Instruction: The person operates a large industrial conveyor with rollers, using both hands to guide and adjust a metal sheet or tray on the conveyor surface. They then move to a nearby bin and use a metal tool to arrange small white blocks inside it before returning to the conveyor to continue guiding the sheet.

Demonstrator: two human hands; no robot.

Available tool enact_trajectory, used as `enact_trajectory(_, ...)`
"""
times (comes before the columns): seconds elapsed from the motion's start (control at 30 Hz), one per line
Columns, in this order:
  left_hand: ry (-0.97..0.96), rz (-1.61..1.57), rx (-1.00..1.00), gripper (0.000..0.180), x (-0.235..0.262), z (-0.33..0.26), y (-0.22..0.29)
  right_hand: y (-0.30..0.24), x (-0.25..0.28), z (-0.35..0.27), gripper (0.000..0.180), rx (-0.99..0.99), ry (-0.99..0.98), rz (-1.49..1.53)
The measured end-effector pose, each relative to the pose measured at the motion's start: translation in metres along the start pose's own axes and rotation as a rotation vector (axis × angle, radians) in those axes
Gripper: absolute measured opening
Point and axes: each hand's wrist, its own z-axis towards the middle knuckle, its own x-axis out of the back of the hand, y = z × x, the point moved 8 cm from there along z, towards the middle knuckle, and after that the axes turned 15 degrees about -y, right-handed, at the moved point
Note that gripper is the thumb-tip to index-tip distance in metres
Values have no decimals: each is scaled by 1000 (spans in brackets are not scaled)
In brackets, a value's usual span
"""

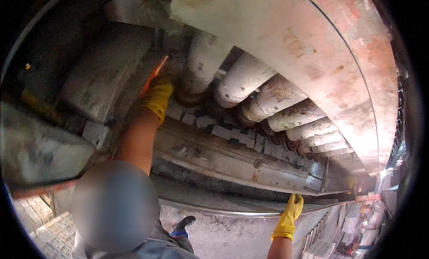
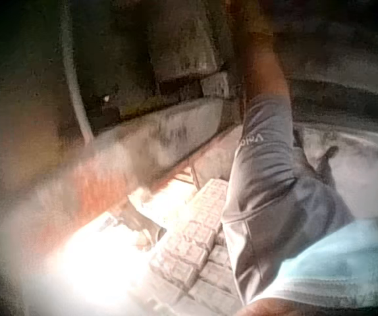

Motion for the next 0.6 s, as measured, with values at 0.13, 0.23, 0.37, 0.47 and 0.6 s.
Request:
enact_trajectory(0.13,73,-29,-36,54,-11,36,-8,15,4,-8,45,-13,-15,8)
enact_trajectory(0.23,115,-41,-49,53,-21,48,-19,22,5,-13,44,-21,-3,45)
enact_trajectory(0.37,162,-57,-70,53,-29,57,-25,26,7,-16,45,-44,-13,38)
enact_trajectory(0.47,200,-68,-78,52,-32,59,-30,27,7,-17,45,-49,-12,13)
enact_trajectory(0.6,259,-83,-91,51,-37,53,-37,28,10,-25,45,-24,2,63)
